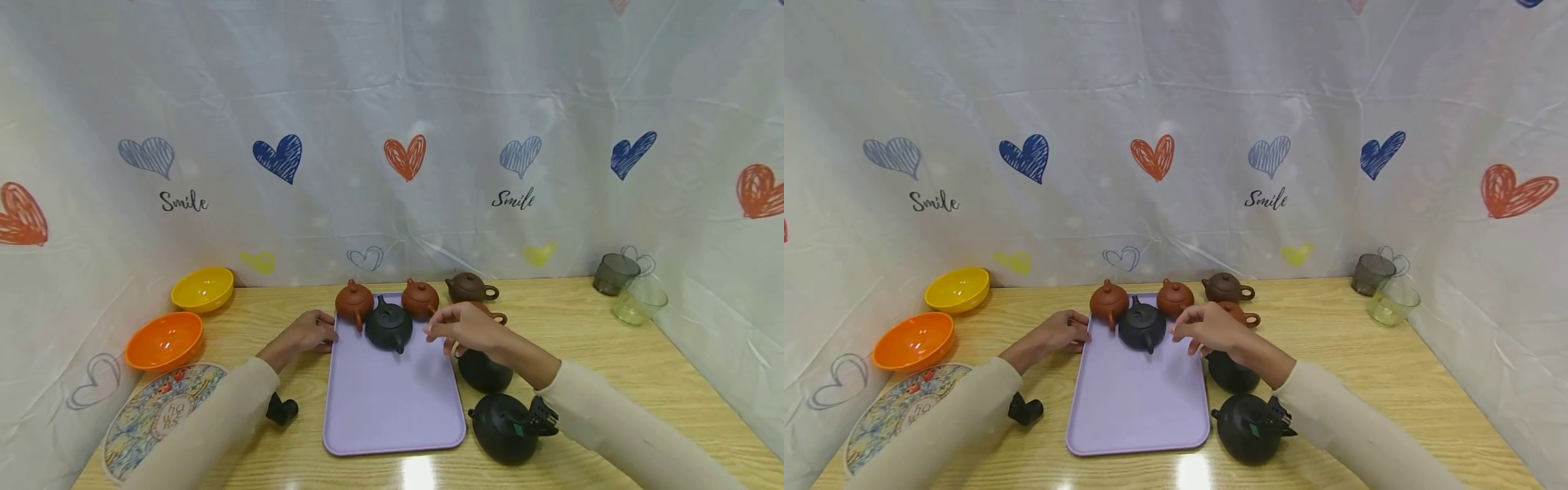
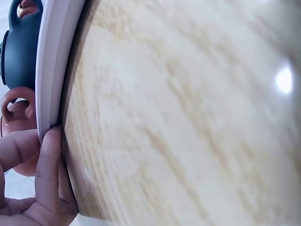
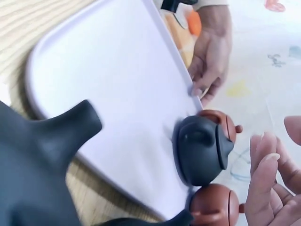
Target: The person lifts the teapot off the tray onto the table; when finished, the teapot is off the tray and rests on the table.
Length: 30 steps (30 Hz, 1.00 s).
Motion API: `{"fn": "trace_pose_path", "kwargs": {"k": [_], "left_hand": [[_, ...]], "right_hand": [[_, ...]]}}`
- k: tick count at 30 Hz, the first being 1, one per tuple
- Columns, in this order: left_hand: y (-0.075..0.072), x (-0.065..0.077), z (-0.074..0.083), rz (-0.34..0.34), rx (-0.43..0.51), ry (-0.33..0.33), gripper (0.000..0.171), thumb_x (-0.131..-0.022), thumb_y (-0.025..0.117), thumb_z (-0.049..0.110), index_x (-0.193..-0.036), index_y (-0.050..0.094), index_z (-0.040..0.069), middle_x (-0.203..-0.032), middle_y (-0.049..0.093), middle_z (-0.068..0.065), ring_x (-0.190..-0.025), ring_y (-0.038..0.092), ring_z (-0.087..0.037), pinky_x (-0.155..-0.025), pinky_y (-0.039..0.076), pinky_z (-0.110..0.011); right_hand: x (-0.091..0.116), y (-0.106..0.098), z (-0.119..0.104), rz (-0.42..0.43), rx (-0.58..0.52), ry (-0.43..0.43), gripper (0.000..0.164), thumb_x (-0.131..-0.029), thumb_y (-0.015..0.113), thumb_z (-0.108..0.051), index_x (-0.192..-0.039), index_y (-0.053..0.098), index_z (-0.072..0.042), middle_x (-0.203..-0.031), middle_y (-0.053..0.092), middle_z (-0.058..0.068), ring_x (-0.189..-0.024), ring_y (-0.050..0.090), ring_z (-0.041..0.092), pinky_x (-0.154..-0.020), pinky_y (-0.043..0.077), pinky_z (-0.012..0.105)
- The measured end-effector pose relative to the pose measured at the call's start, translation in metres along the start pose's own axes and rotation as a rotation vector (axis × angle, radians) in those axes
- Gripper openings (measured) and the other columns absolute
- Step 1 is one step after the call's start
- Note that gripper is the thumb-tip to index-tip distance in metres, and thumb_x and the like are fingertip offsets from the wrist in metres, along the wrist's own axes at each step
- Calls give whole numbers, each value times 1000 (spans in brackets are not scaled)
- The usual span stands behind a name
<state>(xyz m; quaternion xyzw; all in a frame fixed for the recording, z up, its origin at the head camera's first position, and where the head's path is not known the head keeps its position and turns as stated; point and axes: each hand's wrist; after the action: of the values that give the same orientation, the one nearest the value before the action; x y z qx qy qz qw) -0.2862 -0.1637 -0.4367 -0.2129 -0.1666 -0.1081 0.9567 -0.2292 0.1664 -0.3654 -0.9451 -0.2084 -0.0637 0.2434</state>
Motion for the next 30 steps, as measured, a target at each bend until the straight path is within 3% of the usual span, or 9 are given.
{"fn": "trace_pose_path", "kwargs": {"k": [9, 18, 30], "left_hand": [[-1, 1, 1, -5, 7, -5, 43, -90, 66, 1, -128, 49, -6, -108, 57, -16, -86, 63, -19, -75, 60, -28], [-1, 0, 0, -10, 3, -7, 42, -90, 67, 0, -128, 50, -5, -110, 58, -17, -87, 63, -19, -75, 60, -28], [-2, 0, 1, -9, 5, 2, 42, -89, 67, 0, -127, 50, -6, -109, 57, -16, -86, 62, -19, -75, 60, -28]], "right_hand": [[-25, 12, -2, 22, 46, 64, 29, -92, 70, -33, -102, 75, -5, -96, 72, 3, -67, 61, 17, -57, 51, 28], [-46, 26, 3, 29, 54, 121, 28, -89, 74, -37, -93, 77, -9, -92, 72, 4, -63, 62, 17, -52, 46, 27], [-57, 44, 2, 2, 192, 156, 37, -79, 82, -49, -82, 75, -13, -86, 68, 2, -59, 64, 20, -52, 50, 30]]}}
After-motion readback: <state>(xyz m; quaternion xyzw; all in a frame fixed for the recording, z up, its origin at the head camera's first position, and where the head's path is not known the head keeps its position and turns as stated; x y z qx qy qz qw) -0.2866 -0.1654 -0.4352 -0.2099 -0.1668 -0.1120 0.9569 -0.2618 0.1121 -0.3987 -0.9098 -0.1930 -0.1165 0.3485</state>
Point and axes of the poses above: each hand's wrist, its own x-axis away from the middle knuckle, its own y-axis out of the palm, z = x × y
